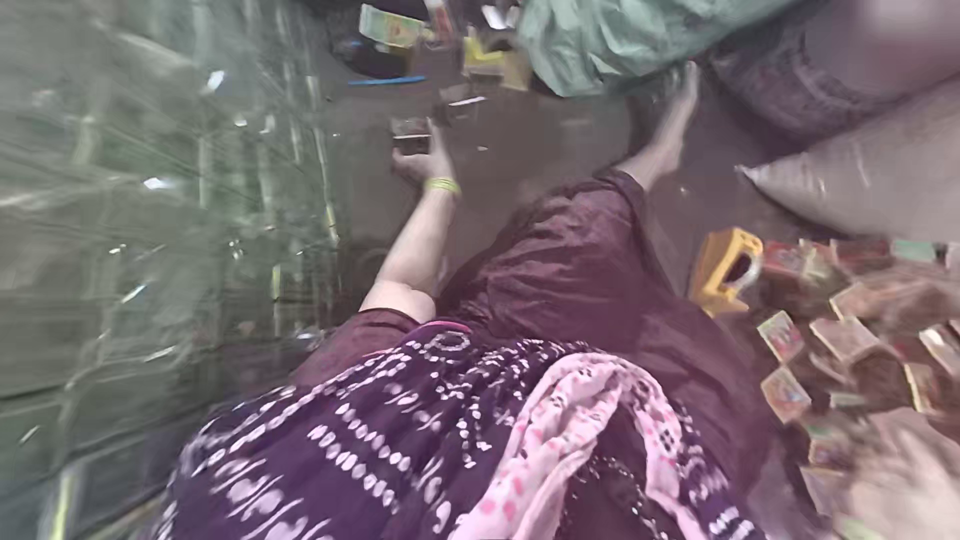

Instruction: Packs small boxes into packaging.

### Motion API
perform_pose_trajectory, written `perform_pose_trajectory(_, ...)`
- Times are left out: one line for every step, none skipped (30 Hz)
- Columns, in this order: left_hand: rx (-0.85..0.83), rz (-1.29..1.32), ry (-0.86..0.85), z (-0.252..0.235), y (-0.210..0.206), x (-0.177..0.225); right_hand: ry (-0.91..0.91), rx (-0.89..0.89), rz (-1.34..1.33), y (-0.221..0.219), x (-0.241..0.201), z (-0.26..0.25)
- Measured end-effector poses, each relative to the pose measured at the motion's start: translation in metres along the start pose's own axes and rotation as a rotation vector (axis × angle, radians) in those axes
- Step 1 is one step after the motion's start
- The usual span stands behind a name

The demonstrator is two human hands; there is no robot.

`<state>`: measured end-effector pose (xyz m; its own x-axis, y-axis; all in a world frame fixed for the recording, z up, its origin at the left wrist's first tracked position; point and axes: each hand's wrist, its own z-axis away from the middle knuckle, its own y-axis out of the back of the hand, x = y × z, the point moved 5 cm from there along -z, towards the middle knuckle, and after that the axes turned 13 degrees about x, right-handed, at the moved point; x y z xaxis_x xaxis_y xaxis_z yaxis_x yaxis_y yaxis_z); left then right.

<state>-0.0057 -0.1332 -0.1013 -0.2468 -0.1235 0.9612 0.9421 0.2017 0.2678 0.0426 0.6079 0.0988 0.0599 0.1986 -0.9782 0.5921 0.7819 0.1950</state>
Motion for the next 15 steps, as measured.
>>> perform_pose_trajectory(-0.03, 0.057, 0.075, 0.004, 0.0, 0.007, -0.062, 0.056, 0.041, 0.01, 0.017, 0.002)
perform_pose_trajectory(-0.109, 0.037, 0.177, 0.019, 0.009, 0.031, -0.126, 0.122, 0.088, 0.02, 0.027, 0.007)
perform_pose_trajectory(-0.272, -0.053, 0.316, 0.039, 0.029, 0.069, -0.185, 0.182, 0.15, 0.031, 0.036, 0.011)
perform_pose_trajectory(-0.333, -0.148, 0.319, 0.059, 0.045, 0.099, -0.22, 0.241, 0.232, 0.042, 0.043, 0.014)
perform_pose_trajectory(-0.356, -0.258, 0.219, 0.075, 0.058, 0.121, -0.24, 0.268, 0.351, 0.055, 0.048, 0.015)
perform_pose_trajectory(-0.363, -0.314, 0.09, 0.088, 0.066, 0.133, -0.257, 0.256, 0.51, 0.069, 0.054, 0.016)
perform_pose_trajectory(-0.364, -0.288, 0.001, 0.1, 0.07, 0.138, -0.284, 0.222, 0.663, 0.084, 0.061, 0.015)
perform_pose_trajectory(-0.379, -0.273, -0.076, 0.109, 0.072, 0.138, -0.303, 0.182, 0.798, 0.1, 0.073, 0.012)
perform_pose_trajectory(-0.394, -0.252, -0.161, 0.112, 0.072, 0.134, -0.316, 0.125, 0.924, 0.113, 0.085, 0.01)
perform_pose_trajectory(-0.433, -0.223, -0.263, 0.11, 0.069, 0.124, -0.32, 0.062, 1.026, 0.122, 0.098, 0.011)
perform_pose_trajectory(-0.464, -0.166, -0.372, 0.106, 0.065, 0.111, -0.328, -0.017, 1.115, 0.129, 0.112, 0.012)
perform_pose_trajectory(-0.499, -0.075, -0.44, 0.108, 0.066, 0.106, -0.338, -0.105, 1.202, 0.134, 0.128, 0.014)
perform_pose_trajectory(-0.561, 0.038, -0.425, 0.123, 0.074, 0.111, -0.354, -0.184, 1.281, 0.138, 0.143, 0.017)
perform_pose_trajectory(-0.645, 0.168, -0.358, 0.144, 0.084, 0.12, -0.381, -0.255, 1.352, 0.141, 0.156, 0.022)
perform_pose_trajectory(-0.741, 0.271, -0.278, 0.168, 0.095, 0.13, -0.394, -0.294, 1.399, 0.146, 0.169, 0.027)
